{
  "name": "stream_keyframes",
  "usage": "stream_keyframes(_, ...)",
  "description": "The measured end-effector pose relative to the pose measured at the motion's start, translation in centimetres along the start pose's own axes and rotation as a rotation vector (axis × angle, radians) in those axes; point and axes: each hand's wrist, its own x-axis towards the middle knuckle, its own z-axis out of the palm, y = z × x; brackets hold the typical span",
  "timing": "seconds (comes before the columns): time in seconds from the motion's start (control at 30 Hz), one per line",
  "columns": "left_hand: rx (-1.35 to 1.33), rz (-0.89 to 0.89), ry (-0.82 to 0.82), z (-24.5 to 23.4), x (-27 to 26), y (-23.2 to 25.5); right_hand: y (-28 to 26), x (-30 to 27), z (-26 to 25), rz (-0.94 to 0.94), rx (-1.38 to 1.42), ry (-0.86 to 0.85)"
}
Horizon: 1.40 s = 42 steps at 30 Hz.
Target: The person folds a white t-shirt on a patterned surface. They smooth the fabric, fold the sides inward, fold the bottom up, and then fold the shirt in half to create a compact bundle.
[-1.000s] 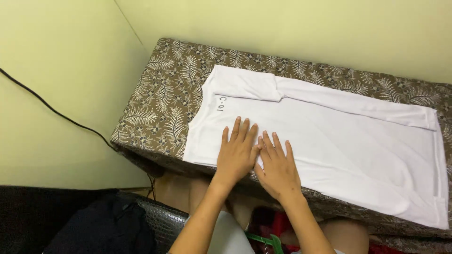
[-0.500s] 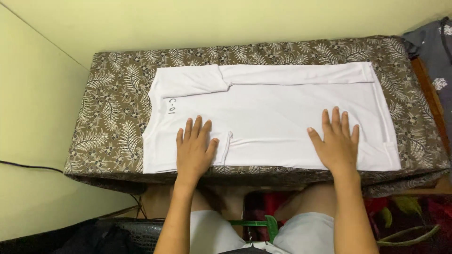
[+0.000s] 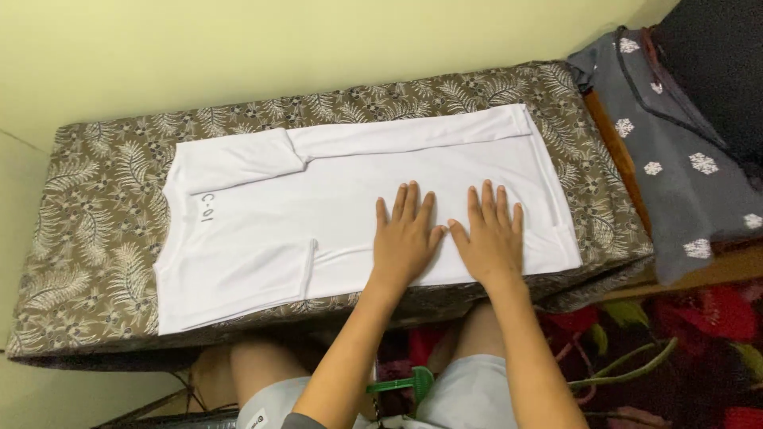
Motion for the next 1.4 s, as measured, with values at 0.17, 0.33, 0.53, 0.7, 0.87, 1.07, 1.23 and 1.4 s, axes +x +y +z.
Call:
stream_keyframes(0.17, -0.037, -0.041, -0.079, -2.7, -0.6, 0.8, 0.2, 0.0, -0.4, 0.007, 0.081, -0.016)
stream_keyframes(0.33, -0.006, -0.099, -0.128, -3.3, -0.4, 1.5, 0.2, 0.0, -1.3, 0.04, 0.149, -0.059)
stream_keyframes(0.53, 0.032, -0.119, -0.134, -3.2, -0.3, 1.7, 4.0, 0.2, -2.7, 0.032, 0.194, -0.101)
stream_keyframes(0.7, 0.054, -0.122, -0.113, -3.0, -0.2, 1.6, 10.8, 0.8, -3.1, 0.209, 0.146, -0.016)
stream_keyframes(0.87, 0.048, -0.132, -0.12, -3.2, -0.2, 1.9, 10.8, 1.1, -2.7, 0.178, 0.022, 0.089)
stream_keyframes(1.07, 0.057, -0.124, -0.107, -2.8, -0.3, 1.6, 2.0, 4.5, -1.0, -0.178, 0.149, 0.058)
stream_keyframes(1.23, 0.069, -0.109, -0.077, -3.4, -0.2, 1.6, -0.1, 6.7, -0.4, -0.308, 0.166, -0.07)
stream_keyframes(1.4, 0.044, -0.117, -0.109, -3.1, 0.0, 1.5, 5.2, 6.2, -2.1, -0.211, 0.002, -0.083)
